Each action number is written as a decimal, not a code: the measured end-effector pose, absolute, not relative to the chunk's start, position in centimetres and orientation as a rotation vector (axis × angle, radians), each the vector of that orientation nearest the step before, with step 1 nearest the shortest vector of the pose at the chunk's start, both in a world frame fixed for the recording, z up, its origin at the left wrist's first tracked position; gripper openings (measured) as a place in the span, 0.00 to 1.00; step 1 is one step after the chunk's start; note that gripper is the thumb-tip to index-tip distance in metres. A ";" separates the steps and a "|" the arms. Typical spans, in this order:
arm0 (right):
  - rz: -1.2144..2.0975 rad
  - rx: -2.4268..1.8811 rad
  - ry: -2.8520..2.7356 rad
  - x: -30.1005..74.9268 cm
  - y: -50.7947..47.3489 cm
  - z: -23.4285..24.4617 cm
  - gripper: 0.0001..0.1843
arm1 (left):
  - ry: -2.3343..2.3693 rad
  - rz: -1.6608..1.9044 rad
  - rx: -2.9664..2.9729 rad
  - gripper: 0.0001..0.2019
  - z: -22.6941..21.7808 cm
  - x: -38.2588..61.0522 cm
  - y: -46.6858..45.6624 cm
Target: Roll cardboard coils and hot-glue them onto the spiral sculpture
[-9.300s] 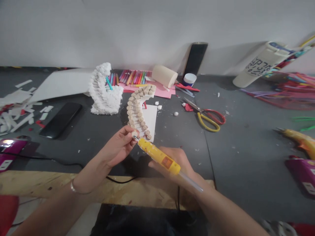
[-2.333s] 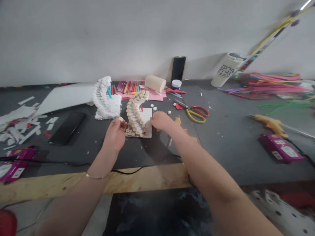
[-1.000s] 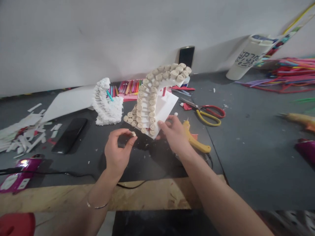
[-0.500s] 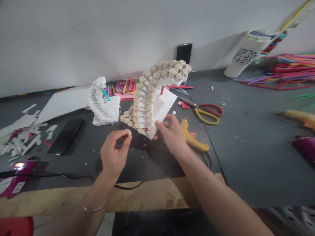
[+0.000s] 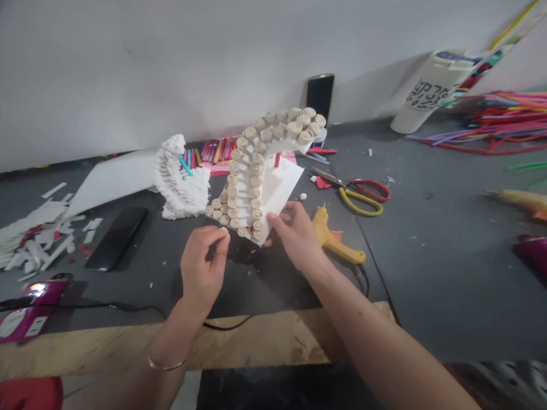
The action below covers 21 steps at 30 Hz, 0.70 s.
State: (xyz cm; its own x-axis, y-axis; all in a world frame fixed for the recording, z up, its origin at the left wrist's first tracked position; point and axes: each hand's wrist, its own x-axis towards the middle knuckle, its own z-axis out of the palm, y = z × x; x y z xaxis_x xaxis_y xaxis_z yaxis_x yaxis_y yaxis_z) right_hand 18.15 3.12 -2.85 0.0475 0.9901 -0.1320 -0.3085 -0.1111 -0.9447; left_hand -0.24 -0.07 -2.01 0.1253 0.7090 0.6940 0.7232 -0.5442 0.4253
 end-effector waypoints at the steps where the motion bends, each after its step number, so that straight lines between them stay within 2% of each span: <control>1: 1.383 -1.091 -0.868 18.1 3.1 -2.8 0.21 | -1.479 -1.406 -2.331 0.06 -2.0 -0.2 -0.1; 6: 1.394 -1.098 -0.861 18.0 3.1 -2.9 0.23 | -1.412 -1.400 -2.270 0.08 -2.3 -0.2 0.1; 12: 1.401 -1.101 -0.861 17.9 3.0 -3.0 0.22 | -1.579 -1.440 -2.144 0.12 -2.6 0.0 0.0; 21: 1.427 -1.086 -0.833 17.7 3.0 -2.8 0.24 | -1.473 -1.336 -2.204 0.08 -2.4 -0.1 0.1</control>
State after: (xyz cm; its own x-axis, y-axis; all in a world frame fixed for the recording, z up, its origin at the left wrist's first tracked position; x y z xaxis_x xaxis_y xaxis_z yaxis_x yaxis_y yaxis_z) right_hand 17.70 2.95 -2.77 0.0260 0.9858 -0.1660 -0.3402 -0.1474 -0.9287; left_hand -0.13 0.08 -2.39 0.1091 0.6537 0.7488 0.8086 -0.4965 0.3156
